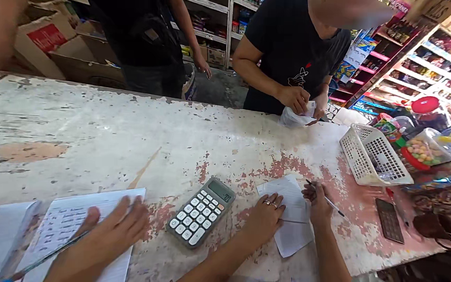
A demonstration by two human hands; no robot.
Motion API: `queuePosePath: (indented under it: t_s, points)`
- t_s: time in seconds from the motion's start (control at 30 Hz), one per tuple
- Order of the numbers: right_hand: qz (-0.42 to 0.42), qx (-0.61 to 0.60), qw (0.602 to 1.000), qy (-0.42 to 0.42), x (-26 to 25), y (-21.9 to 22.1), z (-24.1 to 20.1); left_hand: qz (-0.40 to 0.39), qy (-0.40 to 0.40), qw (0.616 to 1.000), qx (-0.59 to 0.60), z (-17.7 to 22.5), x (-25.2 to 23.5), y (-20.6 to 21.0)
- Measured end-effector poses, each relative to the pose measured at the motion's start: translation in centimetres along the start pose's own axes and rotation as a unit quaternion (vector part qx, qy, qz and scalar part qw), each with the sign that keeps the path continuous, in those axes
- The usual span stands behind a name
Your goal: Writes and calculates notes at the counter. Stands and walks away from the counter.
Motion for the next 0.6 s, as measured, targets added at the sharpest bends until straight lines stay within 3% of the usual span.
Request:
queuePosePath:
  t_s: [0.17,0.4,0.6]
  points:
    - [0.093,0.099,0.991,0.007,-1.3,-1.5,0.2,-0.014,-0.030,0.999,0.001,-0.1,0.3,0.0]
    - [-0.033,0.118,0.992,0.030,-1.0,3.8,-0.6,0.016,-0.003,1.000,0.001,0.0,0.6,-0.4]
    - [-0.035,0.047,0.998,-0.005,-1.5,4.1,-0.9,0.220,0.026,0.975,-0.012,-0.4,1.2,-1.9]
Point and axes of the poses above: each hand's wrist, its own x-axis away from the middle knuckle, its own y-axis out of the palm, z = x × y, the point moved 5 cm from there along -x, towards the middle knuckle, and after that the axes turned 5 degrees about y, right-handed, at the moved point
